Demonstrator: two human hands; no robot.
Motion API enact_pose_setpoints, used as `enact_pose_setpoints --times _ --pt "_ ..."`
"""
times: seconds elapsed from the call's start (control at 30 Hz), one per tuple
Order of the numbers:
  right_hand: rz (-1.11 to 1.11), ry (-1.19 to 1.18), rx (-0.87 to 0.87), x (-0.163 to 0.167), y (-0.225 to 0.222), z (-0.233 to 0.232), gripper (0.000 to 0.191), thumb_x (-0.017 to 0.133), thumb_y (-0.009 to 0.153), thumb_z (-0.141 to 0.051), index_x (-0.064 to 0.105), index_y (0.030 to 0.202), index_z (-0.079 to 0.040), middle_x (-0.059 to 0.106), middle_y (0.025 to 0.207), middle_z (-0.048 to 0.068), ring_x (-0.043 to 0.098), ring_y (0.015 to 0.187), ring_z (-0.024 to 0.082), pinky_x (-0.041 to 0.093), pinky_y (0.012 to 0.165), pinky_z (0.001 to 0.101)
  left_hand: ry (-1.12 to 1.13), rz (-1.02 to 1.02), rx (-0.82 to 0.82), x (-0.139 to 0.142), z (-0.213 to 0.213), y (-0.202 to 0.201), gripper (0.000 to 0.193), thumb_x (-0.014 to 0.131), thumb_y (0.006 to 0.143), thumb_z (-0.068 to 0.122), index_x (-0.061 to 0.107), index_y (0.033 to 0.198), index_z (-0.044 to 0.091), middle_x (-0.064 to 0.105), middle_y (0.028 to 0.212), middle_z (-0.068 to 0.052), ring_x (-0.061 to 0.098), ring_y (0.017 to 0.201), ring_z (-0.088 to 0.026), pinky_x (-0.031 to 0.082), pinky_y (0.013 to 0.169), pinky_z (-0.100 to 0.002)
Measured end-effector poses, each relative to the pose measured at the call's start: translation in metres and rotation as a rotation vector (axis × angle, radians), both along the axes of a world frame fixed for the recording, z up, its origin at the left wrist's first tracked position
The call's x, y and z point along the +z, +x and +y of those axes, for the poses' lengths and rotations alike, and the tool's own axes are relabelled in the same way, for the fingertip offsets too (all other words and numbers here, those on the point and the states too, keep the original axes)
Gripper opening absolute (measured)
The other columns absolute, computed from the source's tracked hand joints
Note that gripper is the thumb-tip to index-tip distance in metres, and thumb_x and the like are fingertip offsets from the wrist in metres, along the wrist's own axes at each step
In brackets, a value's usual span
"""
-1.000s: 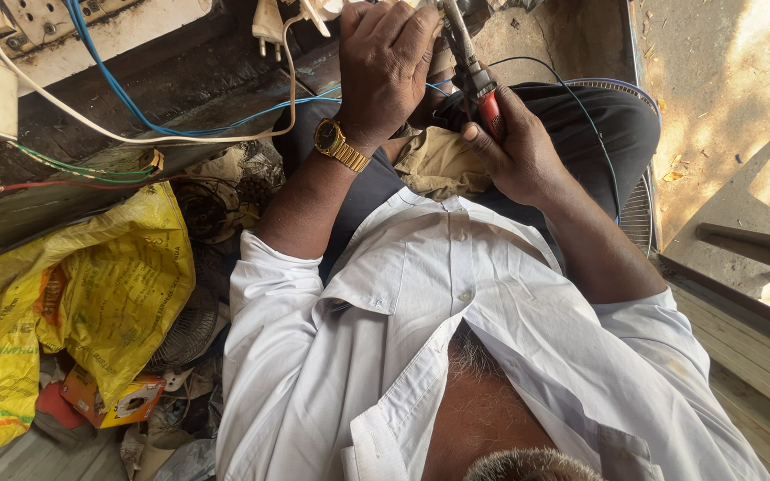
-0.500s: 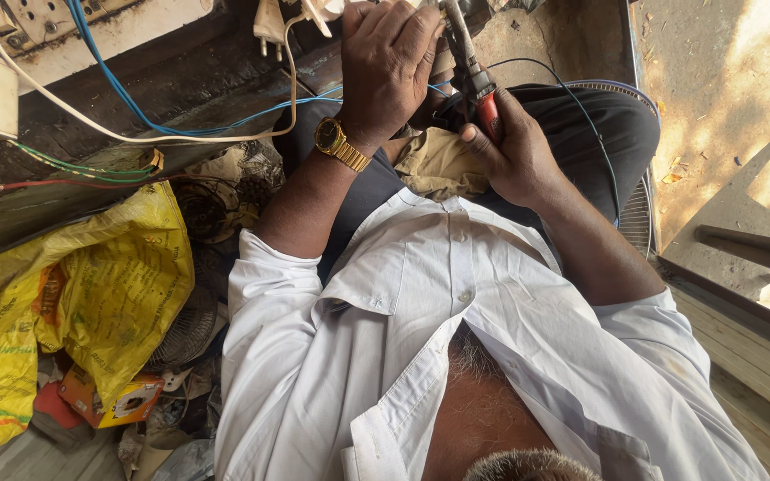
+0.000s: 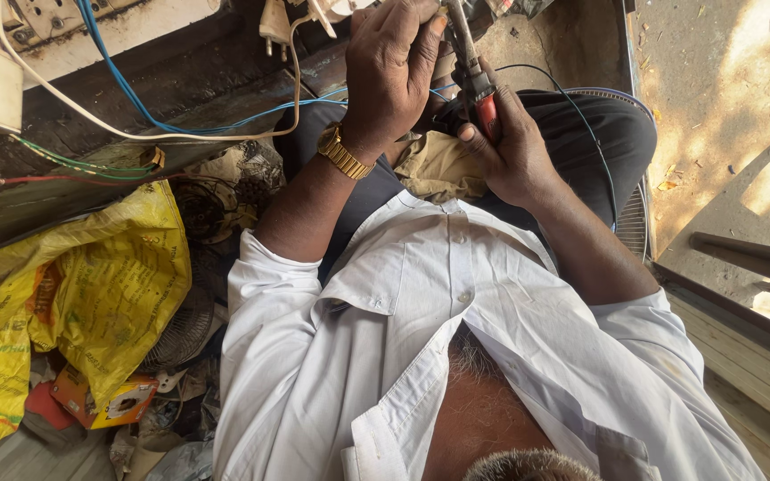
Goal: The person sits on the floor of a repair workshop and solders electrical wires using a soldering iron, then uses pliers to cut and strip wire ends and twists the exposed conductors by hand. At the end the person handles a white mixer-grinder appliance on the workbench.
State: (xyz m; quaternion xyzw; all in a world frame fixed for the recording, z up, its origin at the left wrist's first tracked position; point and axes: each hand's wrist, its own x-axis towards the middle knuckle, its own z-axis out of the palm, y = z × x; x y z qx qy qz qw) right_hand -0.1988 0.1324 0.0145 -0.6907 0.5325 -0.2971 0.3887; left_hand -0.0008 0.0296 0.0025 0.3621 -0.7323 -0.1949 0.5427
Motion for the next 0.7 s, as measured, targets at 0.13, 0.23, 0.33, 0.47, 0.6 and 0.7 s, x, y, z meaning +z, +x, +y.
enact_pose_setpoints --times 0.13,0.23,0.33,0.47,0.6,0.7 --pt "-0.117 0.116 -0.031 0.003 0.001 0.003 0.072 0.064 0.11 -0.032 0.027 0.165 -0.002 0.06 0.143 0.017 0.059 0.132 0.025 0.05 0.112 0.0374 -0.04 -0.068 0.045 -0.006 0.001 -0.001 0.008 0.063 0.108 0.017 0.065 0.112 0.01 0.067 0.094 -0.002 0.065 0.088 -0.02 0.044 0.086 -0.039" --pt "-0.05 0.13 -0.049 0.005 0.001 0.004 0.066 0.064 0.109 -0.031 0.034 0.162 -0.004 0.064 0.134 0.014 0.062 0.122 0.022 0.053 0.106 0.0359 -0.047 -0.084 0.02 -0.01 0.0 0.0 0.01 0.064 0.109 0.017 0.065 0.114 0.009 0.064 0.094 -0.003 0.063 0.086 -0.02 0.044 0.086 -0.04" --pt "-0.106 0.082 -0.01 0.007 0.0 0.004 0.065 0.063 0.111 -0.032 0.033 0.162 -0.003 0.064 0.136 0.014 0.062 0.124 0.022 0.053 0.106 0.0367 -0.073 -0.109 0.037 -0.013 0.0 0.0 0.011 0.062 0.109 0.016 0.065 0.117 0.008 0.066 0.096 -0.002 0.063 0.087 -0.02 0.043 0.086 -0.04" --pt "-0.071 0.043 0.01 0.007 0.0 0.003 0.065 0.063 0.112 -0.032 0.033 0.162 -0.002 0.063 0.136 0.014 0.062 0.124 0.023 0.052 0.106 0.0374 -0.049 -0.113 0.04 -0.015 0.0 0.0 0.011 0.063 0.109 0.017 0.065 0.116 0.01 0.065 0.095 -0.002 0.064 0.087 -0.02 0.043 0.087 -0.04" --pt "-0.075 0.085 0.008 0.005 -0.001 0.002 0.062 0.062 0.112 -0.031 0.036 0.159 -0.002 0.064 0.129 0.013 0.062 0.117 0.021 0.053 0.102 0.0362 -0.072 -0.119 0.035 -0.016 0.0 0.0 0.012 0.061 0.11 0.017 0.064 0.119 0.009 0.067 0.099 -0.003 0.064 0.09 -0.02 0.043 0.088 -0.04" --pt "-0.088 0.092 -0.006 0.003 0.0 0.003 0.059 0.063 0.112 -0.03 0.039 0.157 -0.001 0.064 0.128 0.014 0.062 0.115 0.021 0.053 0.1 0.0357 -0.074 -0.123 0.038 -0.016 0.0 0.0 0.012 0.061 0.11 0.017 0.064 0.119 0.01 0.066 0.098 -0.002 0.064 0.09 -0.02 0.042 0.089 -0.04"
